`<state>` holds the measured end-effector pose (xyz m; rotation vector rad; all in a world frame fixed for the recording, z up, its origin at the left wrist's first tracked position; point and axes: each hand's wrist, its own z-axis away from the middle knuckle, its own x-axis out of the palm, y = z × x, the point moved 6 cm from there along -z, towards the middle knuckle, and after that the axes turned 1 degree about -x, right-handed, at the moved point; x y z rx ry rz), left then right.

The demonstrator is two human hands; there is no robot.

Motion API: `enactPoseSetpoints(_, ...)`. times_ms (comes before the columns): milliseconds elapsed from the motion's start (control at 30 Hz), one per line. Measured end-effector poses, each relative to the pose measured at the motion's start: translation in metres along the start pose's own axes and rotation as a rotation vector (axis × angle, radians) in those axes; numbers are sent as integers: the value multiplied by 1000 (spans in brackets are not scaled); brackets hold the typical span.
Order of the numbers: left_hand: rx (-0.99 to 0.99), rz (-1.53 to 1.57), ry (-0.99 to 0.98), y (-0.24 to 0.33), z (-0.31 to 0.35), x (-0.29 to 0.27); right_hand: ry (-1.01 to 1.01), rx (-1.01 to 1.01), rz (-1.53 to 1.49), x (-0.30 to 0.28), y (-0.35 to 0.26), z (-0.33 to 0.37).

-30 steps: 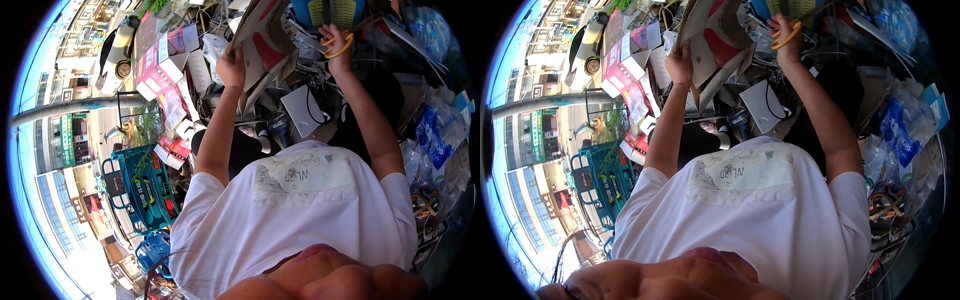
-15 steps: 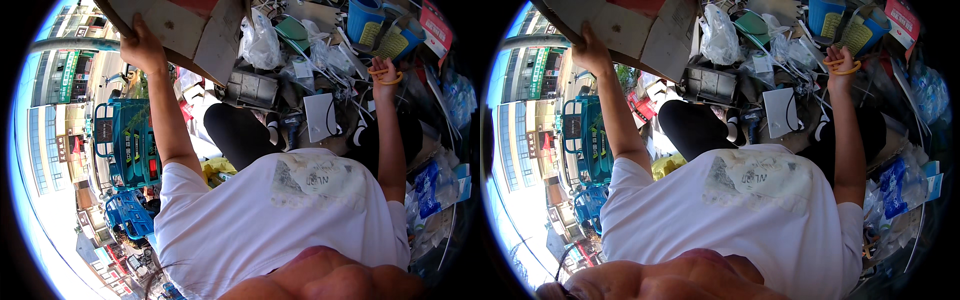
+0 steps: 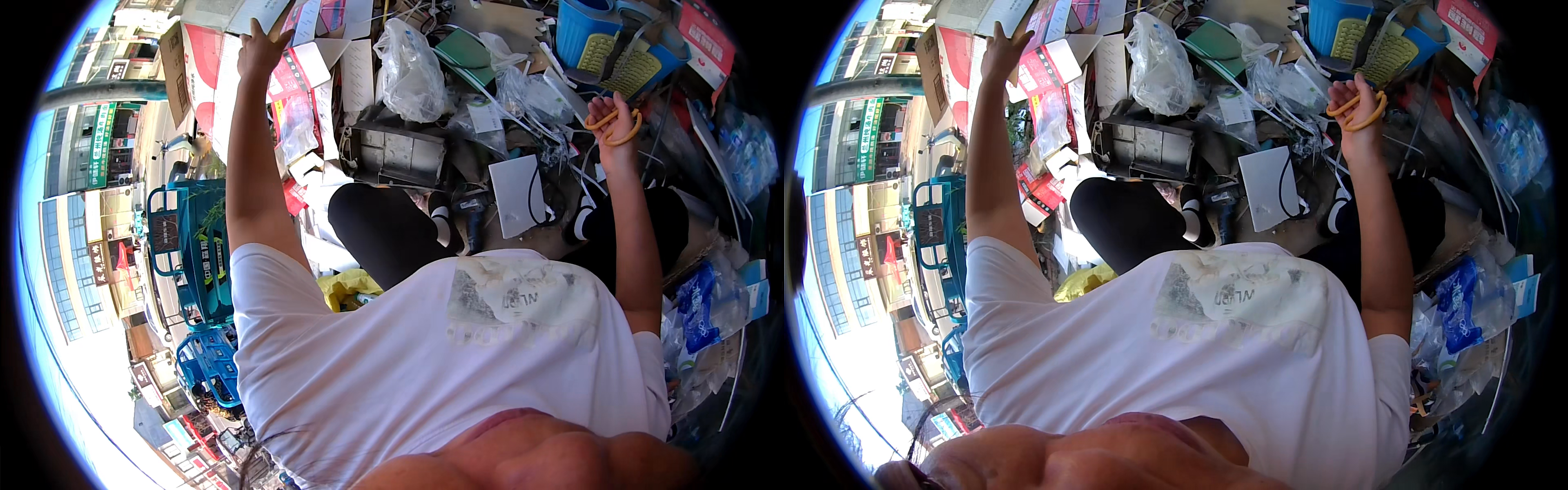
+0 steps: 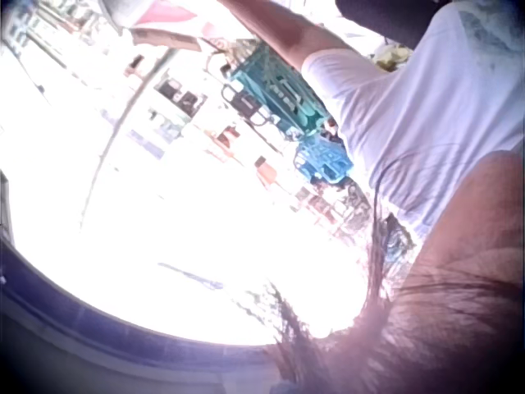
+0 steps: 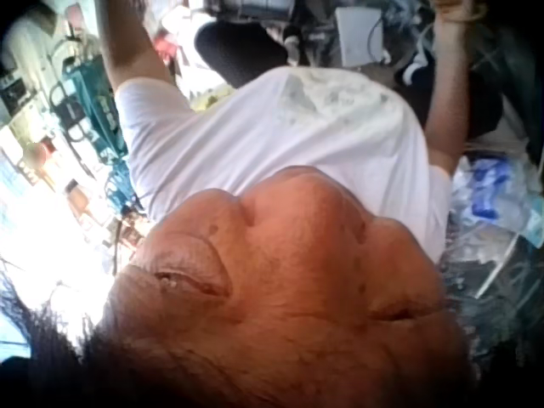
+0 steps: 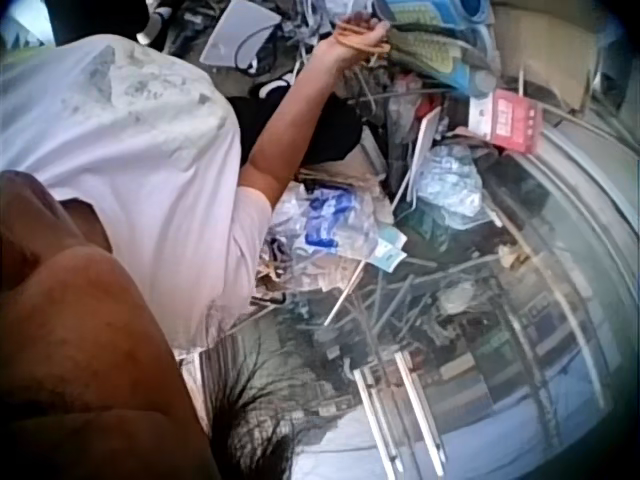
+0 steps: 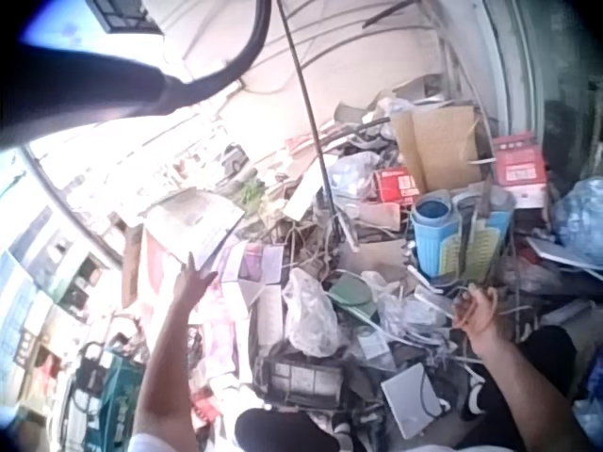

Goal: The person cuts and tears apart various cardboard boxes using shears, separating the flat panels and removing inner contents like plastic bags.

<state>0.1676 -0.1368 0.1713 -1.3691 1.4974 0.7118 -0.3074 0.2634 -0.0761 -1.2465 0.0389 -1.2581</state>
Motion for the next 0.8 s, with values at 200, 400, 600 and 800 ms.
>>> enactPoseSetpoints(200, 355, 859, -437, 226, 128, 78, -190, -232, 606, 20, -6, 19)
enactPoseSetpoints(400, -160, 1964, -1349, 388, 313, 62, -293, -681, 1516, 51, 23, 71)
enactPoseSetpoints(600, -322, 2033, -1418, 390, 333, 67, -262, -1118, 1441, 25, -4, 165)
enactPoseSetpoints(800, -510, 1907, -1263, 305, 271, 129, 411, -1275, 1518, -126, -120, 266)
